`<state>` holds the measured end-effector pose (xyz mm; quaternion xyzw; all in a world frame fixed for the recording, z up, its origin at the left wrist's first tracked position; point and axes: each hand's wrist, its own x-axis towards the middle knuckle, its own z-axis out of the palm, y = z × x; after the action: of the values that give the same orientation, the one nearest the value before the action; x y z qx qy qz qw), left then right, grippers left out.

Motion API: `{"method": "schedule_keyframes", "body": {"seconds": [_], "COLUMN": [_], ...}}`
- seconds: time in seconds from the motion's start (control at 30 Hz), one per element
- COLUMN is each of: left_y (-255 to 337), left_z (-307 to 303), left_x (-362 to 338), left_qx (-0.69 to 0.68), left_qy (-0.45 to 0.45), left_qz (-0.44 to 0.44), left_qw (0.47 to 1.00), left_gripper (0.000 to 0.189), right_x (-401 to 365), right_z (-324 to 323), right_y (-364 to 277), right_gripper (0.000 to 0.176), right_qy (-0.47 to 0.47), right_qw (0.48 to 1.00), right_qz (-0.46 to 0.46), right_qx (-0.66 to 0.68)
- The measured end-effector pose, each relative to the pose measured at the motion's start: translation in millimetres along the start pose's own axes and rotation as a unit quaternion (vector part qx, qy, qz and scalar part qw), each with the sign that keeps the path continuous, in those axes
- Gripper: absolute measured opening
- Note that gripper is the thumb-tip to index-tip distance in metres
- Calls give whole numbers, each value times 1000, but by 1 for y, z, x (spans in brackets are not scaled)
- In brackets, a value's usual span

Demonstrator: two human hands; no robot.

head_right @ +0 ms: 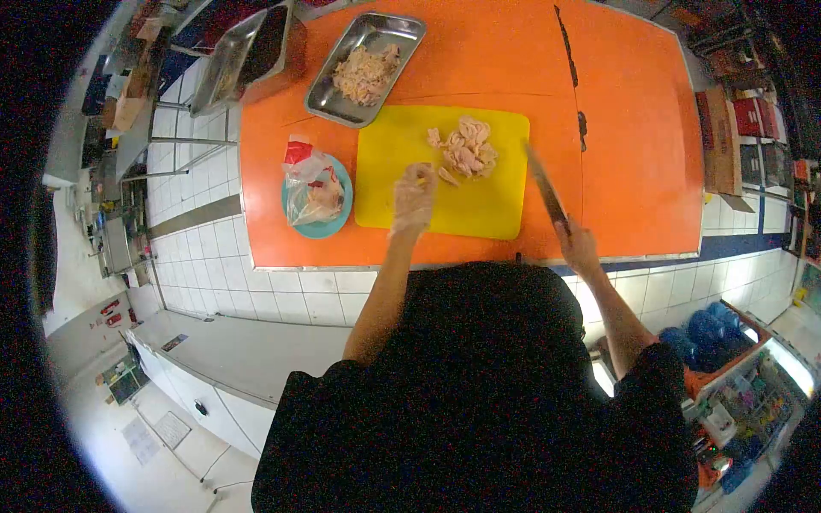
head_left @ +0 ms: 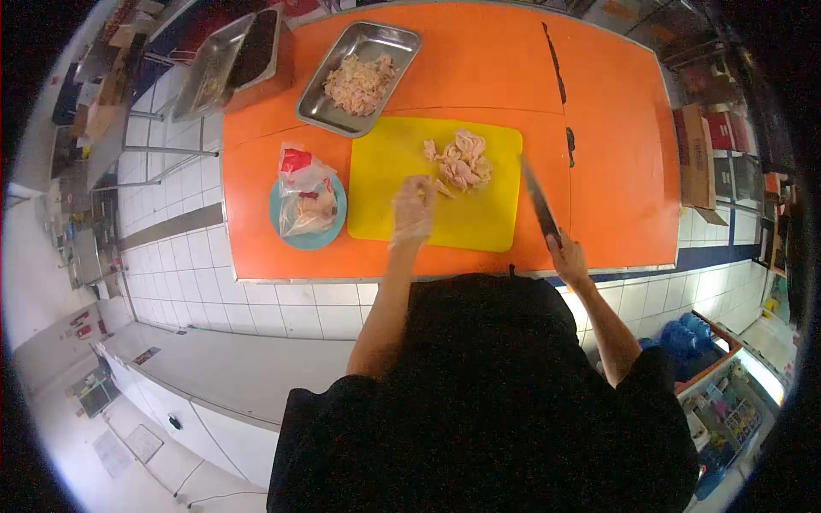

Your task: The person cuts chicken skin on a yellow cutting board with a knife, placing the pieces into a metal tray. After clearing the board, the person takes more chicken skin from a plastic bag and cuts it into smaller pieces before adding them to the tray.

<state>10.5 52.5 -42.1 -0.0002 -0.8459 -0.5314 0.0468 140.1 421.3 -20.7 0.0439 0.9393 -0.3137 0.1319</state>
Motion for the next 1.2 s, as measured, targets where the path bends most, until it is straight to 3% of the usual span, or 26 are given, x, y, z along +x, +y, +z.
{"method": "schedule_keyframes", "body": {"seconds": [0.03, 0.1, 0.13, 0.17, 0.2, 0.27, 0.33, 0.4, 0.53, 0.6, 0.73, 0.8, 0.83, 0.9, 0.93, 1.03, 1.1, 1.13, 1.2], "left_y": [9, 31, 20, -4, -18, -10, 3, 16, 30, 38, 17, 34, 34, 29, 25, 16, 15, 15, 14], "left_z": [4, 10, 20, 35, 42, 32, 25, 22, 25, 28, 49, 32, 28, 20, 16, 8, 10, 14, 20], "left_x": [5, 13, 13, 7, 3, 2, 7, 13, 39, 47, 46, 51, 51, 52, 58, 85, 105, 109, 113], "left_qx": [3, 211, 217, 247, 275, 208, 139, 84, 107, 42, 182, -69, -66, 131, 134, 170, 161, 159, 373], "left_qy": [4, -120, -116, -121, -129, -125, -124, -73, -51, -133, -67, -126, -126, -26, -28, -43, -58, -56, -131], "left_qz": [5, 100, 102, 102, 101, 118, 137, -77, -60, 115, 136, -92, -88, -33, -30, -98, -13, -13, 212], "left_qw": [1000, 965, 964, 956, 947, 963, 973, 991, 991, 984, 972, 985, 986, 990, 990, 980, 985, 986, 894], "left_gripper": [19, 15, 15, 14, 16, 17, 17, 15, 12, 14, 18, 23, 23, 24, 24, 33, 30, 30, 23], "right_x": [3, 10, 13, 12, 16, 22, 23, 23, 23, 23, 25, 24, 24, 23, 25, 24, 23, 25, 28], "right_z": [13, 40, 48, 31, 33, 36, 26, 24, 15, 14, 14, 21, 19, 11, 13, 12, 8, 11, 25], "right_y": [13, 46, 52, 31, 34, 45, 45, 44, 33, 29, 38, 52, 48, 32, 32, 33, 31, 37, 57], "right_gripper": [36, 37, 39, 37, 37, 36, 36, 37, 42, 42, 41, 41, 41, 40, 40, 41, 41, 41, 40], "right_qy": [89, 121, 150, 73, 73, 111, 94, 78, 58, 95, 65, 60, 62, 57, 59, 60, 52, 53, 55], "right_qw": [995, 985, 970, 941, 940, 914, 912, 885, 878, 895, 895, 924, 923, 890, 889, 902, 903, 904, 908], "right_qz": [7, 35, 71, 206, 205, 160, 185, 209, 208, 223, 219, 175, 172, 212, 212, 223, 190, 189, 196], "right_qx": [54, 117, 176, 258, 261, 355, 353, 409, 427, 374, 383, 336, 339, 399, 403, 365, 381, 379, 367]}}
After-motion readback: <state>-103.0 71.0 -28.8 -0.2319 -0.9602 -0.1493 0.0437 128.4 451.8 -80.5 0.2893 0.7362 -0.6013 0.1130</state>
